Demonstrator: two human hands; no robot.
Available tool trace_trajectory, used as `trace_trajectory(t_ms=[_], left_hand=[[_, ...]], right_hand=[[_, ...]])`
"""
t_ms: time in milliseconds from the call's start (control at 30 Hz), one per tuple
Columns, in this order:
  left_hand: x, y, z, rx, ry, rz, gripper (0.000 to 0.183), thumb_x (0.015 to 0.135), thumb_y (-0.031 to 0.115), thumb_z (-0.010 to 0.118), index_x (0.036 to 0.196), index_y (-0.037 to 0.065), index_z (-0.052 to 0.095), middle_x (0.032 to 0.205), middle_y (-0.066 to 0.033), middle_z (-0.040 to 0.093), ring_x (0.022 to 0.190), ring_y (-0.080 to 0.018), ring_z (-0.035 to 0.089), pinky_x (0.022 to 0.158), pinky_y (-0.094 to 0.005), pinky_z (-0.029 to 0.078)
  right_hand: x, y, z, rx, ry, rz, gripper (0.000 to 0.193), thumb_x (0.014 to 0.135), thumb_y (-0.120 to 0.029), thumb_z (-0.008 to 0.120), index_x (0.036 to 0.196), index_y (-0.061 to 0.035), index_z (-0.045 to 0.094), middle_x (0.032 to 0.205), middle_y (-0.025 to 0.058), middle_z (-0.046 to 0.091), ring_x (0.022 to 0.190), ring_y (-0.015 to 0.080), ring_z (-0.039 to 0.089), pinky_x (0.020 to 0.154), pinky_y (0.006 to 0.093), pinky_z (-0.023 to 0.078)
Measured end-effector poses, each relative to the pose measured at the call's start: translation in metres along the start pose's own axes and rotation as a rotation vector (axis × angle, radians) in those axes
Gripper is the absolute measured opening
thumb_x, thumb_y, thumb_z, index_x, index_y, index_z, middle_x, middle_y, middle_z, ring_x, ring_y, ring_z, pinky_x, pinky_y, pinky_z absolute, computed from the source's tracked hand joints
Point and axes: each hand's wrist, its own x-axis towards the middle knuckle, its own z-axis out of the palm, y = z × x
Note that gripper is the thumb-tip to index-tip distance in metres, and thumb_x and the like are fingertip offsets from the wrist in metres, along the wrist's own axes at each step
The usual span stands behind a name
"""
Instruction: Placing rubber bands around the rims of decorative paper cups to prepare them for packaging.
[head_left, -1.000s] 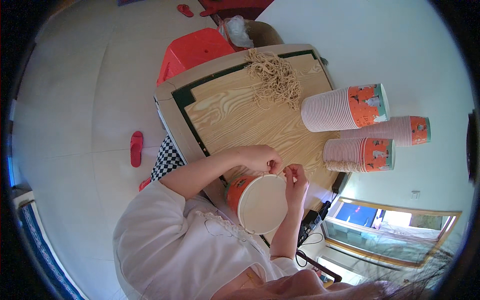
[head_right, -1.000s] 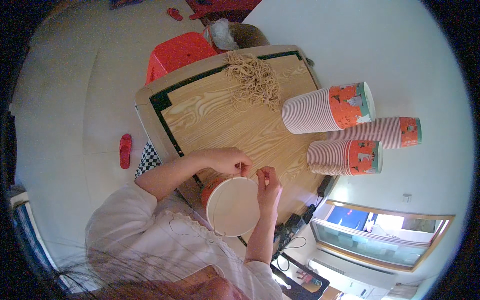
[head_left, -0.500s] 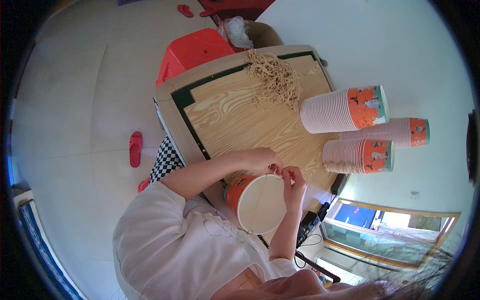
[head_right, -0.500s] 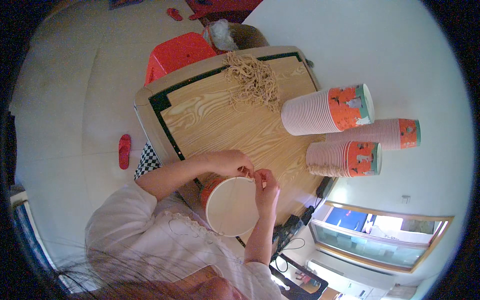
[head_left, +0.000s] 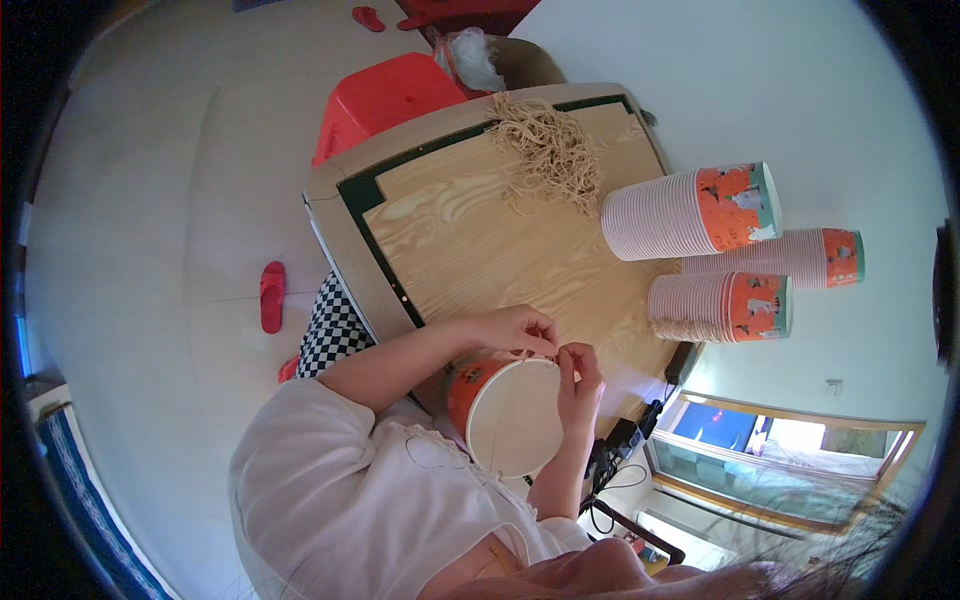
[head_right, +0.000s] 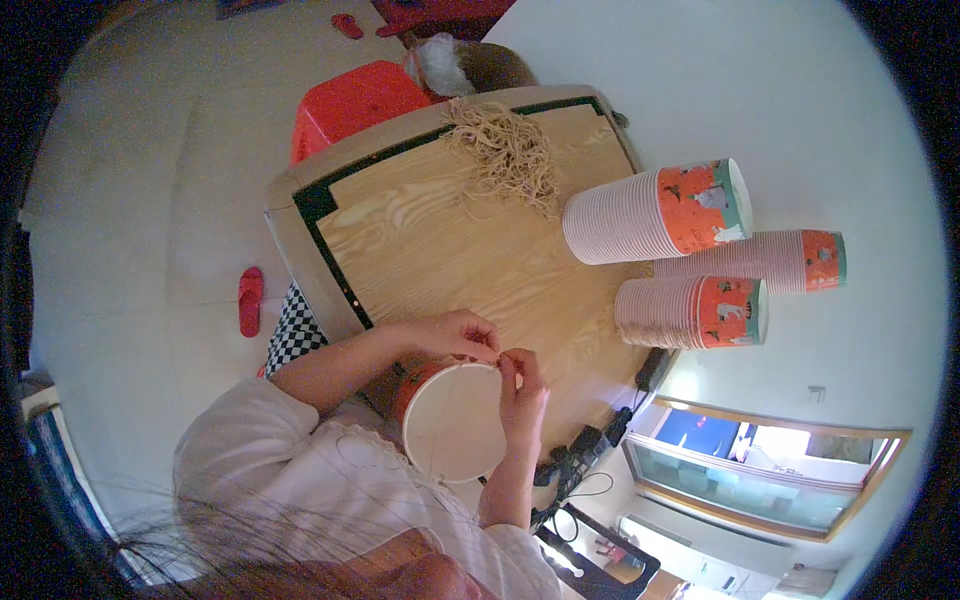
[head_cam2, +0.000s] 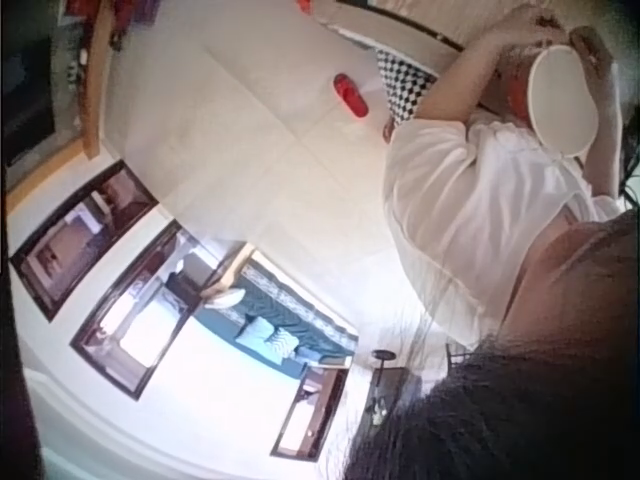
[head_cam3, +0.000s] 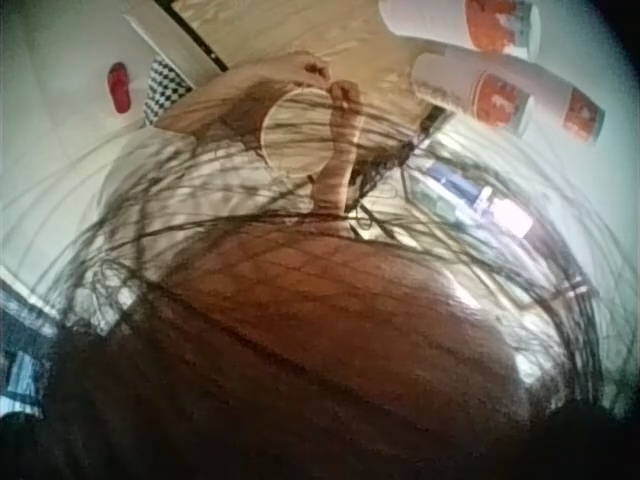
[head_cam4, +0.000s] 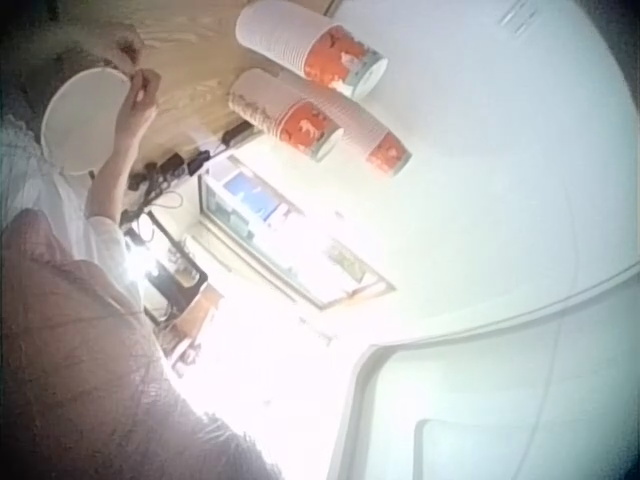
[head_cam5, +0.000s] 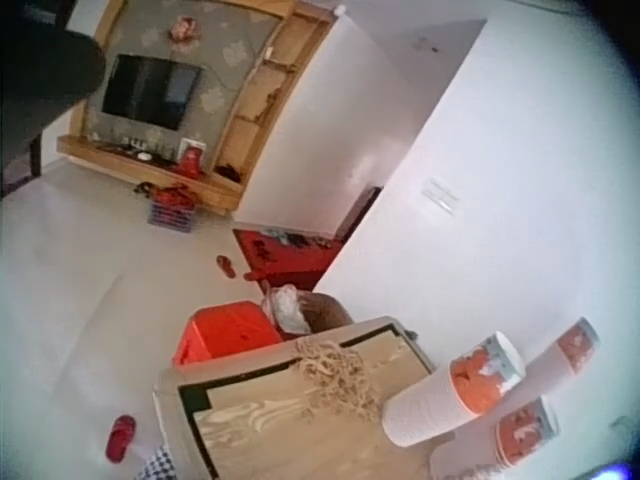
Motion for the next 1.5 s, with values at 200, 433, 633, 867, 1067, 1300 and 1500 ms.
trace_trajectory(t_ms=[200, 433, 633, 867, 1067, 1300, 1500], left_hand=[[-0.001, -0.006, 0.003, -0.444, -0.020, -0.146, 0.030, 0.086, 0.023, 0.061, 0.110, 0.006, 0.060, 0.077, 0.0037, 0.057, 0.065, -0.0055, 0.051, 0.057, -0.0200, 0.041], [-0.002, -0.015, 0.008, -0.654, 0.069, -0.269, 0.039, 0.086, 0.028, 0.061, 0.119, 0.008, 0.057, 0.097, 0.0025, 0.060, 0.083, -0.0054, 0.052, 0.073, -0.0233, 0.044], [-0.008, -0.012, 0.006, -0.613, 0.076, -0.291, 0.035, 0.085, 0.028, 0.062, 0.115, 0.010, 0.059, 0.107, 0.0023, 0.060, 0.088, -0.0057, 0.053, 0.074, -0.0248, 0.044], [-0.005, -0.007, 0.007, -0.540, 0.058, -0.284, 0.036, 0.087, 0.029, 0.059, 0.117, 0.008, 0.057, 0.106, 0.0018, 0.061, 0.090, -0.0061, 0.054, 0.075, -0.0262, 0.044], [-0.008, -0.002, 0.009, -0.582, 0.127, -0.296, 0.030, 0.089, 0.032, 0.056, 0.108, 0.009, 0.063, 0.105, 0.0003, 0.061, 0.095, -0.0082, 0.053, 0.076, -0.0264, 0.042], [-0.013, -0.008, 0.001, -0.062, 0.232, 0.049, 0.021, 0.084, 0.016, 0.061, 0.100, 0.004, 0.067, 0.114, -0.0076, 0.058, 0.103, -0.0152, 0.054, 0.088, -0.0298, 0.043], [-0.013, -0.001, 0.001, 0.046, 0.193, 0.009, 0.018, 0.085, 0.013, 0.062, 0.100, 0.004, 0.067, 0.112, -0.0077, 0.058, 0.101, -0.0160, 0.055, 0.086, -0.0294, 0.045]], right_hand=[[-0.001, 0.000, 0.002, 0.036, -0.017, 0.015, 0.007, 0.087, -0.002, 0.054, 0.093, 0.0006, 0.056, 0.075, 0.0088, 0.062, 0.071, 0.0131, 0.059, 0.065, 0.0267, 0.048], [-0.001, 0.003, 0.003, 0.067, -0.015, 0.008, 0.006, 0.086, -0.003, 0.055, 0.090, 0.0012, 0.057, 0.074, 0.0083, 0.062, 0.071, 0.0131, 0.060, 0.066, 0.0258, 0.048], [0.001, -0.008, 0.001, 0.004, -0.018, -0.031, 0.006, 0.085, -0.003, 0.058, 0.089, 0.0008, 0.058, 0.075, 0.0081, 0.063, 0.072, 0.0126, 0.061, 0.069, 0.0260, 0.048], [0.001, -0.008, 0.000, 0.001, -0.015, -0.004, 0.007, 0.085, -0.005, 0.059, 0.090, 0.0007, 0.058, 0.077, 0.0087, 0.064, 0.073, 0.0137, 0.061, 0.069, 0.0260, 0.048], [0.001, -0.003, 0.001, 0.003, -0.013, -0.015, 0.006, 0.085, -0.004, 0.059, 0.089, 0.0009, 0.059, 0.076, 0.0084, 0.063, 0.072, 0.0131, 0.061, 0.068, 0.0253, 0.048], [0.000, 0.000, 0.001, -0.015, -0.006, -0.053, 0.004, 0.085, -0.002, 0.058, 0.086, 0.0008, 0.056, 0.073, 0.0078, 0.061, 0.069, 0.0130, 0.060, 0.066, 0.0255, 0.048], [0.001, 0.001, 0.002, 0.016, 0.000, -0.065, 0.003, 0.086, -0.001, 0.055, 0.089, 0.0008, 0.054, 0.073, 0.0082, 0.060, 0.067, 0.0133, 0.059, 0.063, 0.0256, 0.048]])
